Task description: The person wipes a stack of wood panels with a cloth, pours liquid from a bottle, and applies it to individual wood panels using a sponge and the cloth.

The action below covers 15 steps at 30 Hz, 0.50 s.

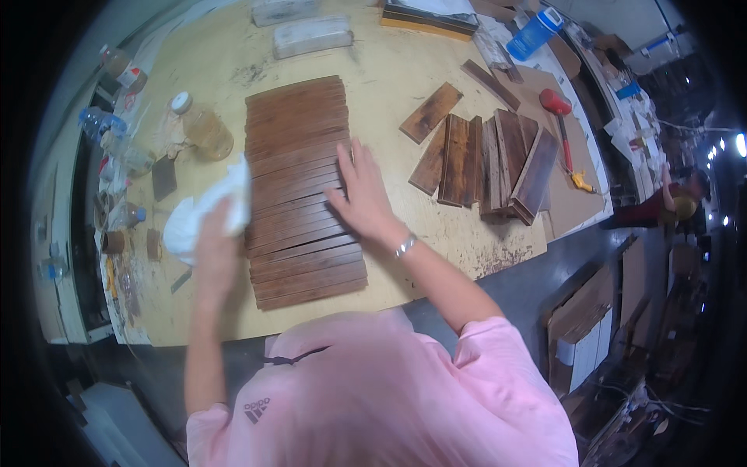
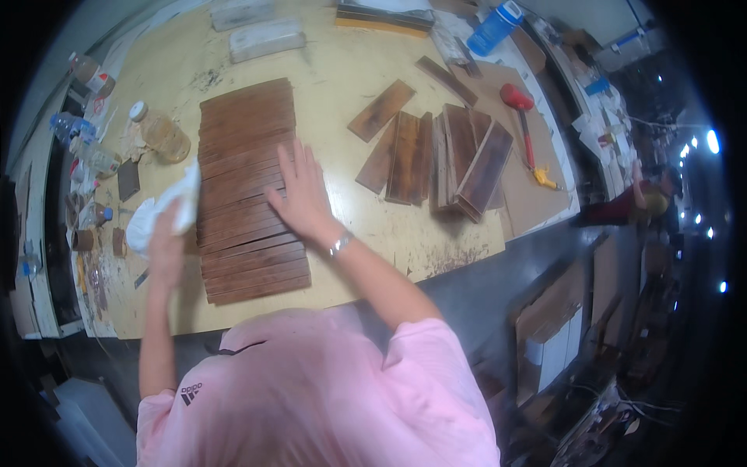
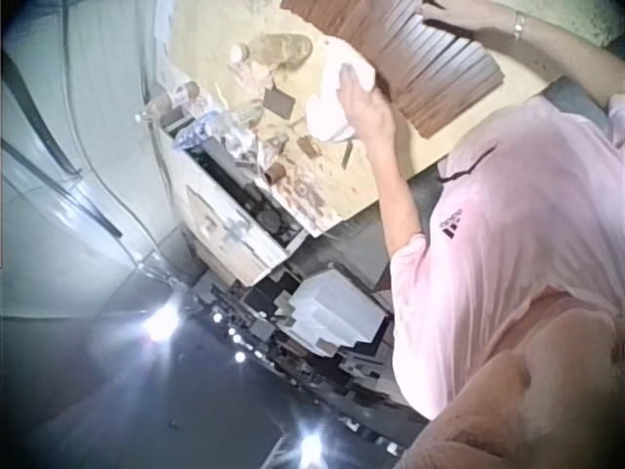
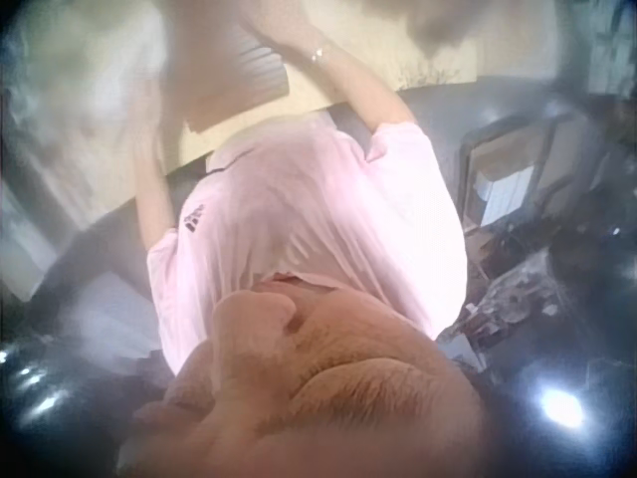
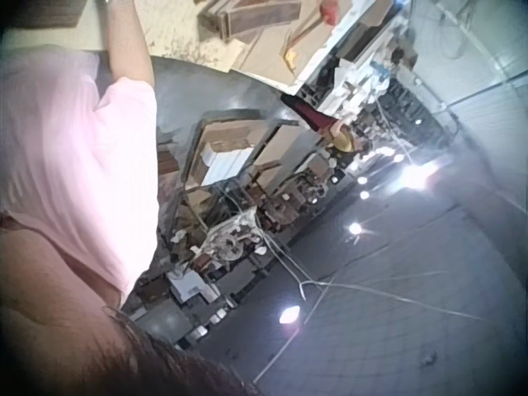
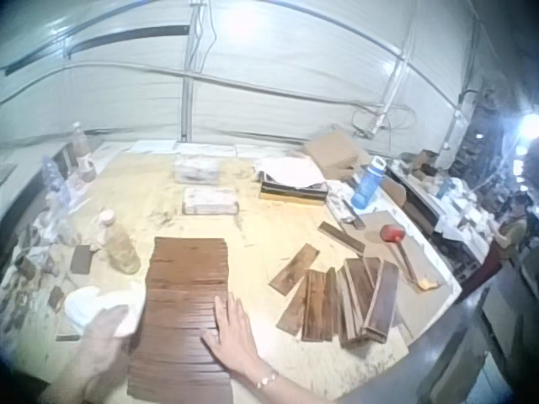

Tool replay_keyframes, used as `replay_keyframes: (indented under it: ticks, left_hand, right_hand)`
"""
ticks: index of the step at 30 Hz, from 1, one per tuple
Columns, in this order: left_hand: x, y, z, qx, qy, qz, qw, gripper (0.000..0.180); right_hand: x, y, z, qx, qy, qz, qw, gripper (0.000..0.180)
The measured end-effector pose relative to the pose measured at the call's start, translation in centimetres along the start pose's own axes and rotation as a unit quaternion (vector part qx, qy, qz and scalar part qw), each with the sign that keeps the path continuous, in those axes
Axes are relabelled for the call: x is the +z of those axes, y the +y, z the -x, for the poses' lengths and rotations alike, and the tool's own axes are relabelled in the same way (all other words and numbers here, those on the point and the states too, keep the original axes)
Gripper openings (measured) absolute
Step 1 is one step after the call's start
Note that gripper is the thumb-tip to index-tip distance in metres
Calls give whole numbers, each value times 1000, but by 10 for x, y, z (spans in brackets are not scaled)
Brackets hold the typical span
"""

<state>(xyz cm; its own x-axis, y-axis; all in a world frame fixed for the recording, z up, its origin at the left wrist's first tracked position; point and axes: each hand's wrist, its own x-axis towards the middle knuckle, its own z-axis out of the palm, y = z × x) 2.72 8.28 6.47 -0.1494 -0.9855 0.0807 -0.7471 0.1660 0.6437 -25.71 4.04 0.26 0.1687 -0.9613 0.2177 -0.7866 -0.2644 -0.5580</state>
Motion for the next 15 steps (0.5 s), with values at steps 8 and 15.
replay_keyframes:
  ticks: [8,15]
  left_hand:
    - [41,-46,28,-27,-71,-118,990,48]
    - [57,-33,39,89,-10,-122,988,47]
  right_hand:
    - [31,-14,38,-52,-31,53,997,59]
    - [36,-16,34,-62,-31,46,997,61]
